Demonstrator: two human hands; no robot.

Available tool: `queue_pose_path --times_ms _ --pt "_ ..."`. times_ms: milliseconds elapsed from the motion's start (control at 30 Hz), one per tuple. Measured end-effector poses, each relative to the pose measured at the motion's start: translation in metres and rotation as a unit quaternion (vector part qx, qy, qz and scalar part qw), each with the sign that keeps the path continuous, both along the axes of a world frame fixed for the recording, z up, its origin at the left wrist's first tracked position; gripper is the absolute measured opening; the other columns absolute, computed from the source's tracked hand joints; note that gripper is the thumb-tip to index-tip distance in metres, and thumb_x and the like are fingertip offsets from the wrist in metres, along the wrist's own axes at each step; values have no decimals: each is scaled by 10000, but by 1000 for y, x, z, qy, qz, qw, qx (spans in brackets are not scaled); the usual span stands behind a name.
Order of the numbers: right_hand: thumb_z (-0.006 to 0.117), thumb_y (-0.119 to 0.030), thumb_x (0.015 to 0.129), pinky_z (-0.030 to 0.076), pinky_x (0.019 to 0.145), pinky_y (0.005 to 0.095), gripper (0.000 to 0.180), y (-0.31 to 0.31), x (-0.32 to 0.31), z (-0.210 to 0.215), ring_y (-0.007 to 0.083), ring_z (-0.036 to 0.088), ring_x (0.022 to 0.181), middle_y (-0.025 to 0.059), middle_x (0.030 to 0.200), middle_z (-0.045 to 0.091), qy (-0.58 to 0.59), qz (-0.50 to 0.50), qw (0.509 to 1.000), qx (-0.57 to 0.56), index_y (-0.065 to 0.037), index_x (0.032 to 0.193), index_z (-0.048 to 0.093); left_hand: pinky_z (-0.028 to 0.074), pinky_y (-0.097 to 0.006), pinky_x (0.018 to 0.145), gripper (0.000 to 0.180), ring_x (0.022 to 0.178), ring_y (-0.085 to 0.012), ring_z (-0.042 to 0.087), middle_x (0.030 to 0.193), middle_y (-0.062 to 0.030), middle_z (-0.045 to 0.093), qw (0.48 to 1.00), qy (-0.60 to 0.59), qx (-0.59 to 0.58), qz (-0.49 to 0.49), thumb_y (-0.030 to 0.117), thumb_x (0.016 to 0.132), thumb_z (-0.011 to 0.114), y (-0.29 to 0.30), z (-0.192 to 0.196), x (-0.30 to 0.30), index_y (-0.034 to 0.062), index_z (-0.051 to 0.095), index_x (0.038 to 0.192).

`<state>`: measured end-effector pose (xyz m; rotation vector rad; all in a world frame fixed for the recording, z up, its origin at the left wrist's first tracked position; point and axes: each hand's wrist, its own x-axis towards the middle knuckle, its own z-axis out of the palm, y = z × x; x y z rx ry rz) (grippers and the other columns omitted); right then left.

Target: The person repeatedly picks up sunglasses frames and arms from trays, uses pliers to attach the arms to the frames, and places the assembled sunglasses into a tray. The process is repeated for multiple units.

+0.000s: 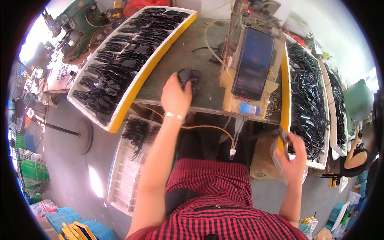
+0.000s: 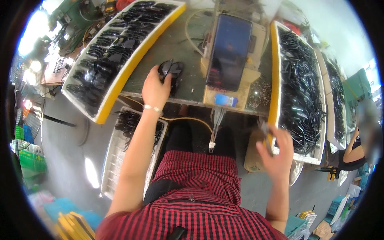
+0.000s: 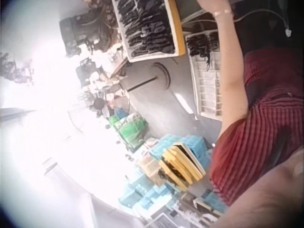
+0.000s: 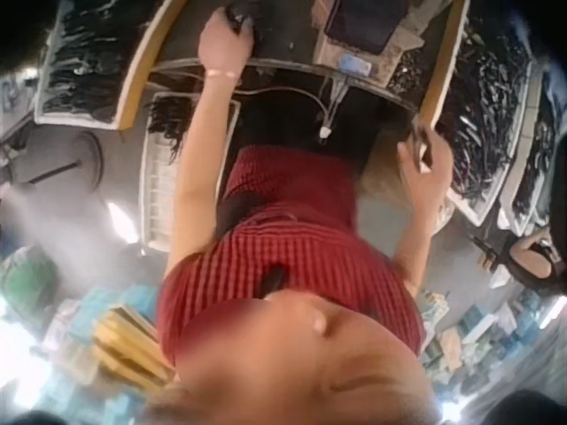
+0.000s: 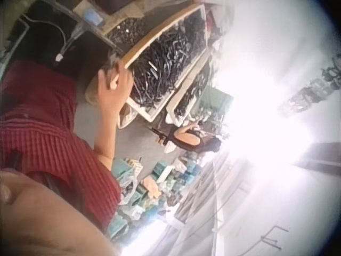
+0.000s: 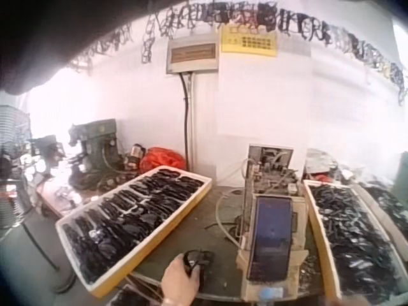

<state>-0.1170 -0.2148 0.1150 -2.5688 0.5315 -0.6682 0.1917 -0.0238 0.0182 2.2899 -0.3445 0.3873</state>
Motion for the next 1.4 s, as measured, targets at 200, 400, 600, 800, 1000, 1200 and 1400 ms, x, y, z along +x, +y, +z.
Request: queue_pose_path --times_ms 200,400,600,800,1000,1200,1400 --pt "749 -40 658 456 893 337 555 22 -44 -24 235 592 983 100 1064 618 36 -50 992 114 -4 1189 591 423 -438 850 358 1033 -329 524 1018 -139 587 986 -11 150 67 333 819 680 -42 -5 9 26 646 1000" --pt "639 23 705 414 966 336 591 11 -50 -35 191 553 1068 102 1131 592 -111 -60 862 491 42 1280 504 427 -389 859 204 934 -317 561 965 -138 624 978 -198 -69 0 89 827 665 39 -9 -44 23 657 1020" --pt "574 -104 848 405 894 341 508 9 -31 -46 193 516 969 100 1067 550 -159 -48 826 539 21 1320 435 469 -316 692 153 722 -207 574 833 -92 644 979 65 -60 186 121 923 586 226 -149 -89 -1 656 984" --pt "510 -125 932 403 902 367 468 -10 0 -37 196 488 986 87 1070 516 -206 -34 739 640 -19 1367 374 489 -337 581 174 639 -198 602 806 -83 672 875 365 -203 244 137 834 639 291 -390 -87 22 658 963" --pt "484 -141 957 451 881 369 455 -14 -4 -30 202 503 996 91 1075 516 -196 -87 763 609 -19 1378 363 524 -393 795 464 905 -329 670 961 -222 695 747 456 -175 451 375 827 687 211 -439 -39 -68 690 965" --pt "482 -176 974 457 895 387 464 -8 -8 -31 196 509 992 91 1075 521 -189 -119 751 621 -32 1400 365 528 -425 817 533 949 -367 666 1023 -264 675 724 437 -117 521 371 828 672 179 -359 -27 -135 652 997" --pt "422 -284 1019 456 953 446 486 6 3 -38 198 518 1038 81 1116 527 -241 -89 683 683 -127 1468 319 525 -396 730 307 873 -222 599 975 -61 605 594 326 -545 493 314 836 590 232 -316 -98 64 574 1014"
